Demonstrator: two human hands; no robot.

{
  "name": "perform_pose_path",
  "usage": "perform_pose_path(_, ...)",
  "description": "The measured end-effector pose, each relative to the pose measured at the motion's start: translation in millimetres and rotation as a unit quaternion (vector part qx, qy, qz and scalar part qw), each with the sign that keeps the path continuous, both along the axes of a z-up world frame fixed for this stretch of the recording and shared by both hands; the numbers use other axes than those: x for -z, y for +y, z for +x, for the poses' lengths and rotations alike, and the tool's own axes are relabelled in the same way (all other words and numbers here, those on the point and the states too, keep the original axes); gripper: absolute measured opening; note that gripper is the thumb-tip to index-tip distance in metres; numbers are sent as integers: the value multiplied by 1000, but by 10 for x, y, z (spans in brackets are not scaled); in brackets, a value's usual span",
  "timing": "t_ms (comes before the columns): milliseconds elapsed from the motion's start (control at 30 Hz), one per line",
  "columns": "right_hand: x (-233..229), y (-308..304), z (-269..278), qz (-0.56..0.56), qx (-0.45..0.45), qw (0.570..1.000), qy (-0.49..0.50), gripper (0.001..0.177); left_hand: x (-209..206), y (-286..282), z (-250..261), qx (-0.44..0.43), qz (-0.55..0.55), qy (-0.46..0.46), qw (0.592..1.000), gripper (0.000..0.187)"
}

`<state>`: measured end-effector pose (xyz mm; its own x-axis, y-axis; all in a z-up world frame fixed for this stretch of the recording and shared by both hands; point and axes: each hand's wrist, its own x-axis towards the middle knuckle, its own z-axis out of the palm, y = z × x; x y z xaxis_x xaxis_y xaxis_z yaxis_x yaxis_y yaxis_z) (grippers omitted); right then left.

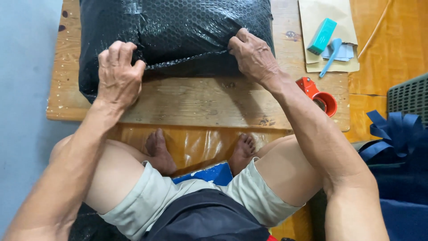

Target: A person is wrapping a large object in black bubble wrap and securing the edges with red adhesive tape using a dispenser.

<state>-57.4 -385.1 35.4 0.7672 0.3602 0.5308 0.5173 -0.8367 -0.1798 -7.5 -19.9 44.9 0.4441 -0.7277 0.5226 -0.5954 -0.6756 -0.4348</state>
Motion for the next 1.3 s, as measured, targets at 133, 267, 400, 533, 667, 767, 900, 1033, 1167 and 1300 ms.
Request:
perform_pose_path(133, -13, -8, 27, -4, -2, 1000, 11, 4, 84, 257, 315, 34, 10, 174, 984, 12)
perform_pose_path(267, -21, -21, 5, -5, -8, 1000, 27, 4, 58, 299, 458, 104, -26, 238, 965, 9)
perform_pose_path(400, 25, -60, 33, 1, -13, 999, 38, 3, 69, 365, 613, 97, -20, 282, 954, 9)
perform_pose_path(533, -37, -60, 51, -7, -19, 1000, 23, 5, -103, 305, 625, 97, -46, 297, 949, 11)
perform_pose_path(667, -138, -50, 65, 76, -16, 995, 58, 2, -217, 244, 618, 39, -92, 395, 913, 23)
perform_pose_path(767, -151, -61, 91, 121, -19, 989, 78, 4, -164, 264, 683, 22, -91, 406, 909, 22)
perform_pose_path(900, -143, -97, 138, 140, -18, 984, 106, 8, -141, 318, 759, 3, -130, 458, 879, 19)
perform_pose_path(1033, -104, -121, 183, 162, -25, 980, 116, 9, -157, 296, 734, 1, -159, 489, 858, 18)
perform_pose_path(1167, -86, -103, 208, 168, -1, 977, 131, 11, -124, 314, 741, 56, -167, 447, 877, 20)
perform_pose_path(1300, -61, -94, 232, 168, 20, 978, 118, 13, -97, 269, 765, 78, -122, 373, 917, 19)
